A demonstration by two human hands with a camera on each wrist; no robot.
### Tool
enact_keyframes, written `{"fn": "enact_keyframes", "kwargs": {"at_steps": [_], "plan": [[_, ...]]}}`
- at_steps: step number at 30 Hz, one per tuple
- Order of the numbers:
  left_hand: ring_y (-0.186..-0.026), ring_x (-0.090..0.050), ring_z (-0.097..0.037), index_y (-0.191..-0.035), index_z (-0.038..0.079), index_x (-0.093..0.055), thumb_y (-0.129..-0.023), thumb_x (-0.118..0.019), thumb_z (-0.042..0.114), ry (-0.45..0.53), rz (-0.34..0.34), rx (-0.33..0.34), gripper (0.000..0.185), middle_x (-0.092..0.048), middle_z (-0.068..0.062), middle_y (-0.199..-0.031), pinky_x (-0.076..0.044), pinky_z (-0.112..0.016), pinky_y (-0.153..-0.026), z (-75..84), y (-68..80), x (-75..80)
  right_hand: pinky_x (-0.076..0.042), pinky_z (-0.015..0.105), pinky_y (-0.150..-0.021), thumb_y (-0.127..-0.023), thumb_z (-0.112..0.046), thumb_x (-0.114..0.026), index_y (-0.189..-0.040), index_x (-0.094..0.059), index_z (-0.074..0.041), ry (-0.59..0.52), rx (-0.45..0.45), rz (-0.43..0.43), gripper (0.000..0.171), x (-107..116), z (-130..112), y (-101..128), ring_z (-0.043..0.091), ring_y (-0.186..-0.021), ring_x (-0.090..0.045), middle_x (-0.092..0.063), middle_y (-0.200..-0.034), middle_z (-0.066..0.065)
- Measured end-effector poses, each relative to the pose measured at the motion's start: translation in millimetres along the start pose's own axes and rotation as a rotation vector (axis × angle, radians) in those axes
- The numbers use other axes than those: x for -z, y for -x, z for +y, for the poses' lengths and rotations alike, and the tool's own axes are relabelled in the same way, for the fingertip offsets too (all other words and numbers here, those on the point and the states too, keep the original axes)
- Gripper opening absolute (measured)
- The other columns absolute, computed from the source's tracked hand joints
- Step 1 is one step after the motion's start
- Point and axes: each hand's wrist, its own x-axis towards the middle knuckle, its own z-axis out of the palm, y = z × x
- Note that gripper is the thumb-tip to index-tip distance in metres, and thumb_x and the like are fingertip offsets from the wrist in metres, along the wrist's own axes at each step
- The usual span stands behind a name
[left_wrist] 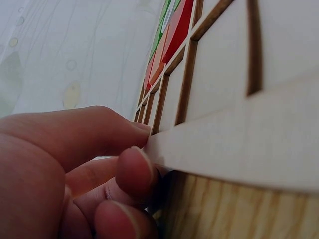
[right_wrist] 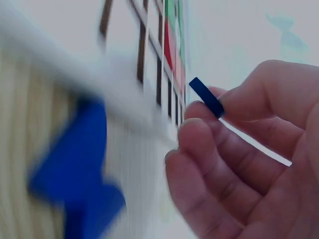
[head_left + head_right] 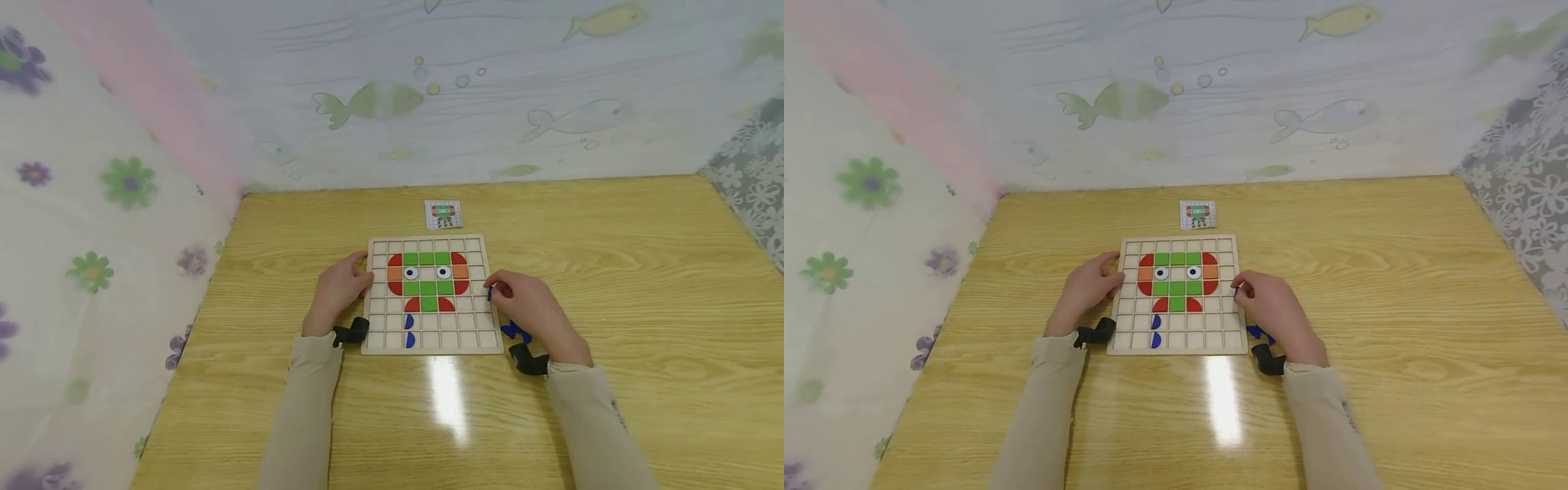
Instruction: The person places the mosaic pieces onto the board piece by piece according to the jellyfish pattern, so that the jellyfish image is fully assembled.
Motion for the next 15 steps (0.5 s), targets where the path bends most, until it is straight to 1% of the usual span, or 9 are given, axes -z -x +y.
{"fn": "enact_keyframes", "kwargs": {"at_steps": [3,7,11,15], "plan": [[-0.047,-0.048,-0.016,-0.135,0.018,-0.04,-0.084,-0.051,0.031,0.004,0.003,0.004,0.053,-0.058,0.004,-0.056,-0.035,-0.031,-0.055,-1.2,-0.5,-0.8,-0.038,0.03,-0.063,-0.088,-0.017,-0.049,-0.1,-0.063,-0.016,-0.041,0.039,0.0,0.018,-7,-9,-2,0.016,-0.067,-0.048,-0.058,-0.078,-0.003],[-0.051,-0.05,-0.016,-0.134,0.018,-0.04,-0.084,-0.052,0.03,0.009,0.005,0.011,0.053,-0.058,0.004,-0.057,-0.035,-0.03,-0.057,-1.5,-0.8,-1.3,-0.041,0.03,-0.066,-0.087,-0.018,-0.053,-0.101,-0.062,-0.017,-0.102,0.065,-0.05,0.017,-16,-21,-4,0.014,-0.071,-0.05,-0.059,-0.08,-0.004],[-0.053,-0.051,-0.015,-0.134,0.019,-0.041,-0.083,-0.052,0.03,0.014,0.007,0.016,0.053,-0.058,0.004,-0.058,-0.036,-0.031,-0.059,-0.8,-1.0,-0.9,-0.044,0.03,-0.071,-0.087,-0.02,-0.056,-0.102,-0.062,-0.015,-0.126,0.098,-0.083,0.017,-25,-31,-4,0.011,-0.075,-0.053,-0.06,-0.083,-0.006],[-0.054,-0.051,-0.015,-0.134,0.019,-0.04,-0.083,-0.052,0.03,0.013,0.008,0.018,0.054,-0.058,0.004,-0.058,-0.036,-0.03,-0.06,-0.5,-1.0,-0.6,-0.045,0.03,-0.073,-0.087,-0.019,-0.057,-0.1,-0.063,-0.014,-0.141,0.131,-0.099,0.015,-35,-41,-3,0.01,-0.077,-0.054,-0.061,-0.085,-0.007]]}}
